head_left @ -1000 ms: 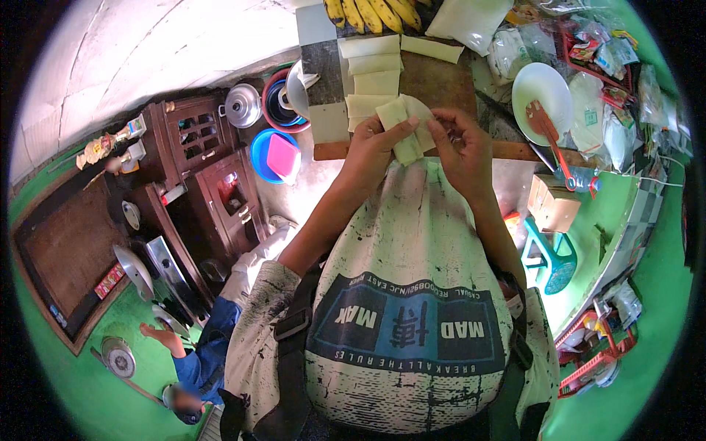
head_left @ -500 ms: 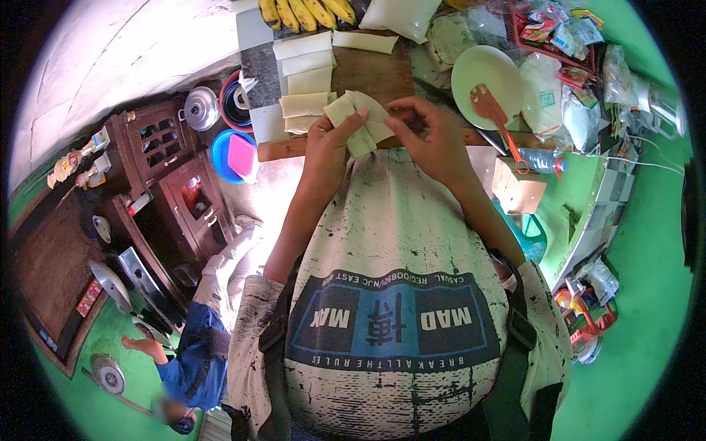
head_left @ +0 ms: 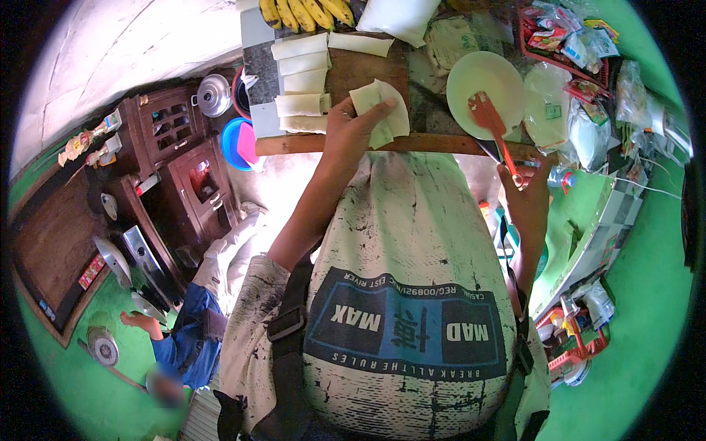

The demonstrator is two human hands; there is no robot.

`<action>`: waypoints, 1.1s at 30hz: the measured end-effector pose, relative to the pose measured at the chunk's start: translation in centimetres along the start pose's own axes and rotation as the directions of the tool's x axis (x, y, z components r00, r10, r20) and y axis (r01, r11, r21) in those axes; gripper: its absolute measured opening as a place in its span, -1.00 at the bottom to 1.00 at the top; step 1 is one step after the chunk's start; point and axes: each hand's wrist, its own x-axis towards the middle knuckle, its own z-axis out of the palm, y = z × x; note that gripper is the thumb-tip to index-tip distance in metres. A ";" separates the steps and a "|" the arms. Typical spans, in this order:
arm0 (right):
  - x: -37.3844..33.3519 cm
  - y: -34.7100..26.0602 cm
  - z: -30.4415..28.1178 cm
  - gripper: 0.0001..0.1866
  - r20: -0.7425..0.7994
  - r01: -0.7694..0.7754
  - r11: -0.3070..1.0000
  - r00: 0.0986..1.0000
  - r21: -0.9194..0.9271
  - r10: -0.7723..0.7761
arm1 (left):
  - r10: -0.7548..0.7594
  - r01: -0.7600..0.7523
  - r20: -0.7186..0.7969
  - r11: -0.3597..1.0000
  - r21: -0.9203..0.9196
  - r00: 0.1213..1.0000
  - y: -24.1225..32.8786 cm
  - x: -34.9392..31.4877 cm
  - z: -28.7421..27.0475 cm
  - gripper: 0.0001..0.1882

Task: The person spreads a white paste onto rectangular sheets using a red spatula, then folds each sheet into a small packet and places it on a wooden board. The process is repeated for multiple sheets.

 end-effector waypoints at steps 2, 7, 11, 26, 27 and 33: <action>-0.2 1.7 0.6 -0.33 0.096 0.013 0.983 0.995 0.182 -0.031 | 0.019 -0.019 0.008 1.000 0.022 1.000 -0.1 -0.2 0.6 -0.68; -0.8 1.6 0.4 -0.71 -0.009 0.061 0.935 0.998 0.350 -0.061 | -0.039 0.046 0.055 0.990 -0.131 0.998 -1.3 -0.2 0.8 -0.66; 0.6 0.1 1.6 -0.83 -0.288 0.333 0.750 0.937 0.572 -0.197 | 0.008 0.000 0.056 0.991 -0.135 0.998 -2.4 -0.6 0.9 -0.63; -3.0 2.1 1.0 -0.73 -0.334 0.656 0.750 0.691 -0.085 -0.642 | 0.042 -0.023 0.112 0.987 -0.162 0.993 -3.7 -1.9 1.7 -0.61; -2.9 1.8 1.0 -0.73 -0.318 0.648 0.759 0.708 -0.064 -0.631 | 0.050 -0.033 0.108 0.987 -0.157 0.993 -3.6 -1.7 1.6 -0.61; -2.2 1.8 0.2 -0.83 -0.418 0.507 0.862 0.780 -0.015 -0.466 | 0.083 -0.081 0.067 0.996 -0.026 0.994 -2.9 -1.9 2.8 -0.62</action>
